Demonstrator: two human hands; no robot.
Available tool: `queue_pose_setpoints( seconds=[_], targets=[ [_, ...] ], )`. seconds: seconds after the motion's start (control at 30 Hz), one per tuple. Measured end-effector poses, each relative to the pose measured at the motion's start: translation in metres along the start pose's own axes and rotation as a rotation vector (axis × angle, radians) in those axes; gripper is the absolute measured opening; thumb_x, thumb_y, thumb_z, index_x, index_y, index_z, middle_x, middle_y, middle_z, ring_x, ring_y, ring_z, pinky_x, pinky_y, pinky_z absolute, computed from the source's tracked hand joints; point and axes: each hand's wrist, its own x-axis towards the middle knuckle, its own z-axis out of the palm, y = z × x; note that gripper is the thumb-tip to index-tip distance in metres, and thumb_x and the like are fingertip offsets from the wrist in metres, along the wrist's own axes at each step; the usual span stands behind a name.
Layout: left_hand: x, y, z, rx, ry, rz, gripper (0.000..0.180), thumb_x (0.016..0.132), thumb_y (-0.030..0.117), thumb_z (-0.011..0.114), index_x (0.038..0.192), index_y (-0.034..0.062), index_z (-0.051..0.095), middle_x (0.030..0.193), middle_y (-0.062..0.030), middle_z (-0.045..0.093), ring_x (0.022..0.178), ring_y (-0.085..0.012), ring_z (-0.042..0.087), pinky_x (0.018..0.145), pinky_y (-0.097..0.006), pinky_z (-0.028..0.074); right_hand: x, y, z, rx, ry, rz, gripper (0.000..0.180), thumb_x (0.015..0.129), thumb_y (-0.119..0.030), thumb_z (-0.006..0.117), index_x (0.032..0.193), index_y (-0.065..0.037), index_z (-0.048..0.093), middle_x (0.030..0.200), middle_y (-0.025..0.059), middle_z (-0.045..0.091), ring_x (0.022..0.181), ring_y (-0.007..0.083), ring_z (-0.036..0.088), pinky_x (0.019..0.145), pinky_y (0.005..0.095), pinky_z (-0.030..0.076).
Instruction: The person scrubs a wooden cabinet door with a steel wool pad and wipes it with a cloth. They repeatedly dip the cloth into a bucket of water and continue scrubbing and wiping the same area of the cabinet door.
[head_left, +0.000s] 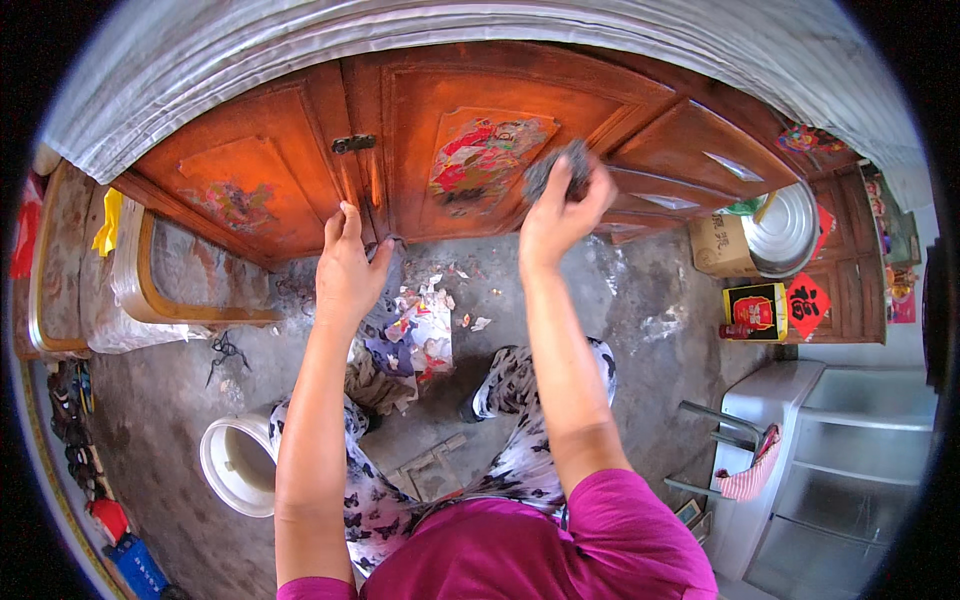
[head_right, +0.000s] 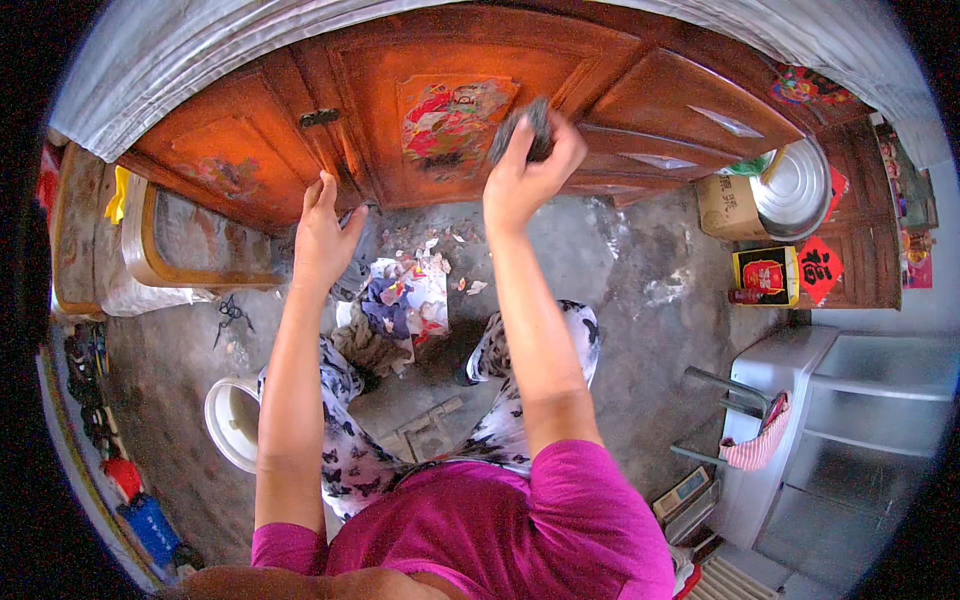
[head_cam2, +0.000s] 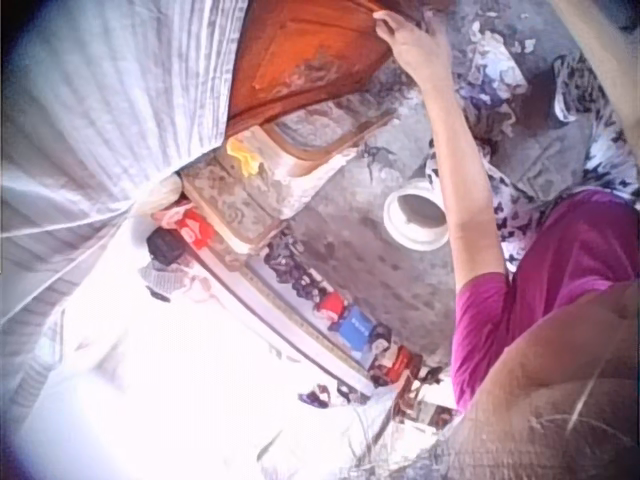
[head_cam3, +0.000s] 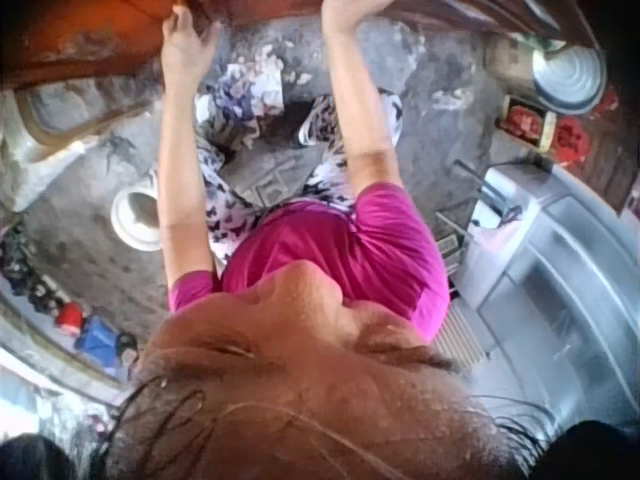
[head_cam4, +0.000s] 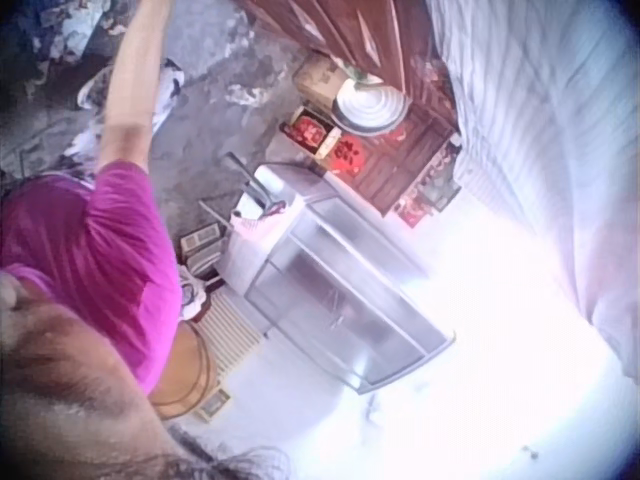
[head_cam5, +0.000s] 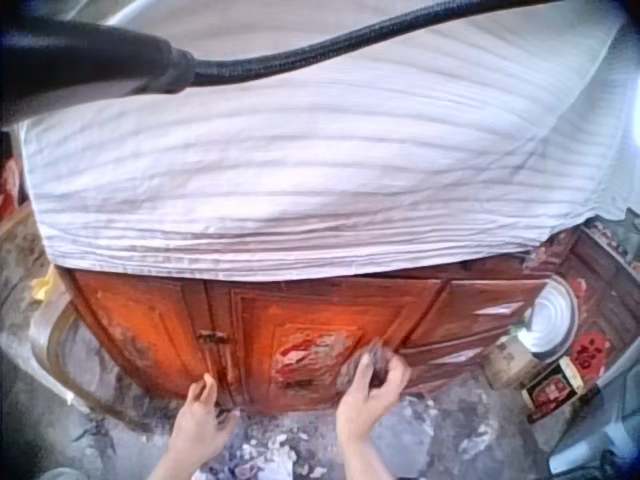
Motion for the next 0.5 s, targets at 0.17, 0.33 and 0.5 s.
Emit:
queue_pose_setpoints(
  seconds=[0.17,0.33,0.5],
  targets=[
    [0.001,0.008,0.0,-0.014,-0.01,0.011,0.079,0.092,0.025,0.075,0.153,-0.0072,0.037,0.145,-0.0298,0.051,0.122,-0.0473,0.061,0.098,-0.047,0.055,0.056,-0.017,0.003,-0.219,-0.014,-0.445,0.027,0.086,-0.001,0.07,0.111,-0.003,0.063,0.114,0.0175,0.058,0.11,0.0373,0.057,0.1,0.0492,0.046],
    [0.001,0.01,0.004,-0.017,-0.011,0.009,0.08,0.092,0.026,0.074,0.154,-0.0079,0.035,0.145,-0.029,0.05,0.122,-0.047,0.061,0.098,-0.047,0.055,-0.007,0.043,-0.028,-0.32,-0.24,-0.096,0.022,0.087,-0.003,0.071,0.108,-0.004,0.065,0.113,0.0179,0.06,0.109,0.0376,0.059,0.098,0.0481,0.047],
    [0.0,0.003,0.002,0.002,-0.01,0.005,0.081,0.092,0.026,0.075,0.153,-0.0089,0.034,0.145,-0.0286,0.051,0.12,-0.047,0.063,0.097,-0.048,0.056,0.037,-0.014,-0.005,-0.157,0.019,-0.127,0.017,0.094,-0.011,0.073,0.106,-0.001,0.066,0.106,0.0155,0.062,0.105,0.0342,0.059,0.096,0.045,0.046]
  ],
)
